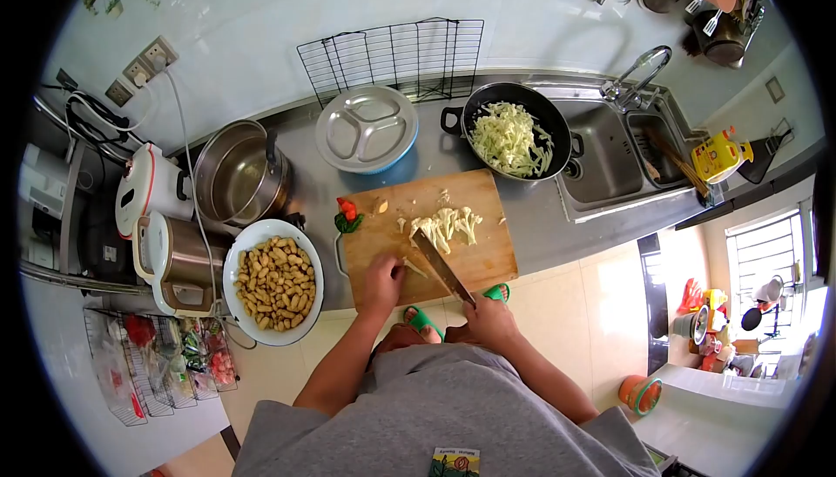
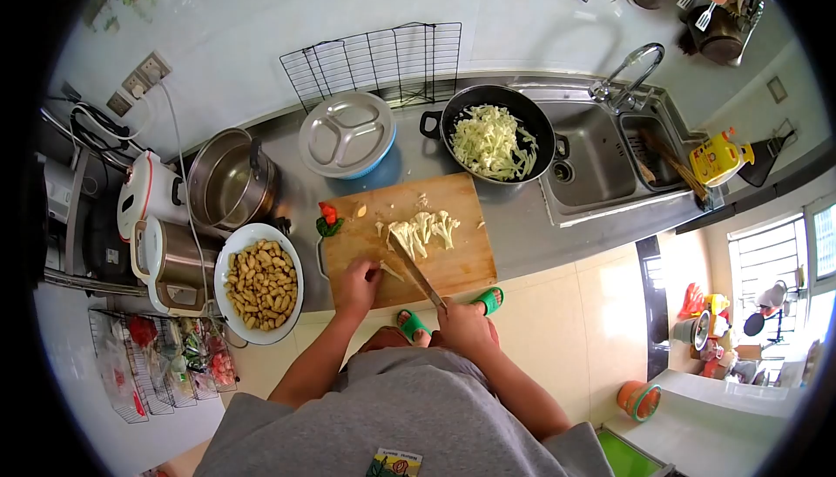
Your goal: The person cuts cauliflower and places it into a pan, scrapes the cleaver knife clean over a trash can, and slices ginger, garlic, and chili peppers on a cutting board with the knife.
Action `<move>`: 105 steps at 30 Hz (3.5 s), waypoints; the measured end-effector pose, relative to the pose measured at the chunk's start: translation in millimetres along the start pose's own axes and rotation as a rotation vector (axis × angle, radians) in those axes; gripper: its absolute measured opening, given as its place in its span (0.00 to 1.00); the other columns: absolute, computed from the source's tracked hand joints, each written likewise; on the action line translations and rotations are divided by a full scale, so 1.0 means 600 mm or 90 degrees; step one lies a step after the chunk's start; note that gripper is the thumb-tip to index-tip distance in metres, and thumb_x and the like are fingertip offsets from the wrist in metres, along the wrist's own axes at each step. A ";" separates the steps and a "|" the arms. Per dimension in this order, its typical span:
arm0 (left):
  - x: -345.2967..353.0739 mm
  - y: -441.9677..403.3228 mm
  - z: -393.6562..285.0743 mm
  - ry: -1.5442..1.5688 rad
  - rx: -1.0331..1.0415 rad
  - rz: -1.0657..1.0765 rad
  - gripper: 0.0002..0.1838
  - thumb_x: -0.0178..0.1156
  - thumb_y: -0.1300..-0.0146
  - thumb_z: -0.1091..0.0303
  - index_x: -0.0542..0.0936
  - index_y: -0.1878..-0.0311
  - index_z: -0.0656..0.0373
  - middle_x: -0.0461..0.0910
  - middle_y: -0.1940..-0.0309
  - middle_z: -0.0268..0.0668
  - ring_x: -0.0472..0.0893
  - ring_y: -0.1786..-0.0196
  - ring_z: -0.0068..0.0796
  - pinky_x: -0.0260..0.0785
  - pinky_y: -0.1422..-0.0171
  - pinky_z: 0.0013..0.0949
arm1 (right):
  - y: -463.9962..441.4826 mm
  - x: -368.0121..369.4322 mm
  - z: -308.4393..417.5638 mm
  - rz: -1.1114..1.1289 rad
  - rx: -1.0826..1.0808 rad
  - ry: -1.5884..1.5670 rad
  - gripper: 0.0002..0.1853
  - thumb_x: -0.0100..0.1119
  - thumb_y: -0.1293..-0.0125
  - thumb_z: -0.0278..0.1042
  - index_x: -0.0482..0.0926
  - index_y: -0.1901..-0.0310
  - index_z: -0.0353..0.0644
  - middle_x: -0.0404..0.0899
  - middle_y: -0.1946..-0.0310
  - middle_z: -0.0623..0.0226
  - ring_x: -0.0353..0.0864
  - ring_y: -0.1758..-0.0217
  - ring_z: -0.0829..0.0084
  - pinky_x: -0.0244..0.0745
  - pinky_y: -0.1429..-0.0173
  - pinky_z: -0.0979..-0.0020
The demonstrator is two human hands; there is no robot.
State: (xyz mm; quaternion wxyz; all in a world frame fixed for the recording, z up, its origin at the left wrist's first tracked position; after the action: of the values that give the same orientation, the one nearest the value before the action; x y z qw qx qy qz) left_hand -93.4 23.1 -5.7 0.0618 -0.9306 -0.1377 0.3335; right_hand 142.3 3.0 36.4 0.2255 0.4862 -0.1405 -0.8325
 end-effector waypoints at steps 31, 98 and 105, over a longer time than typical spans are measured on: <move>-0.007 0.021 -0.005 -0.052 0.170 0.023 0.08 0.67 0.49 0.76 0.84 0.63 0.60 0.81 0.63 0.38 0.80 0.58 0.43 0.74 0.54 0.41 | 0.044 -0.058 0.033 0.039 -0.071 0.124 0.11 0.53 0.34 0.39 0.80 0.56 0.47 0.82 0.68 0.48 0.84 0.64 0.45 0.79 0.60 0.47; 0.117 -0.079 -0.076 0.084 -0.033 -0.225 0.33 0.69 0.45 0.67 0.70 0.36 0.62 0.71 0.40 0.52 0.70 0.37 0.53 0.62 0.31 0.48 | -0.084 0.015 -0.012 0.187 0.090 -0.638 0.11 0.60 0.32 0.35 0.71 0.66 0.38 0.71 0.84 0.70 0.69 0.87 0.78 0.65 0.82 0.73; 0.125 -0.179 -0.201 0.139 -0.005 -0.239 0.29 0.67 0.44 0.69 0.72 0.38 0.60 0.69 0.40 0.48 0.70 0.37 0.49 0.63 0.33 0.45 | -0.105 -0.117 -0.024 0.148 0.023 -0.656 0.12 0.60 0.32 0.34 0.72 0.68 0.35 0.72 0.84 0.69 0.70 0.86 0.79 0.66 0.82 0.73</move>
State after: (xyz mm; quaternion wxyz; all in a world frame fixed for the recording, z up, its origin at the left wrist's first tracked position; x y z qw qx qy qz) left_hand 15.6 145.2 64.2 0.1337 -0.9196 -0.3020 0.2128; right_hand 169.7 92.7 53.1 0.2101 -0.0010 -0.3004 -0.9304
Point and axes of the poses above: each hand's wrist, its own y-axis away from the middle knuckle, its own x-axis out of the palm, z = x × y, the point moved 5 cm from there along -y, towards the middle knuckle
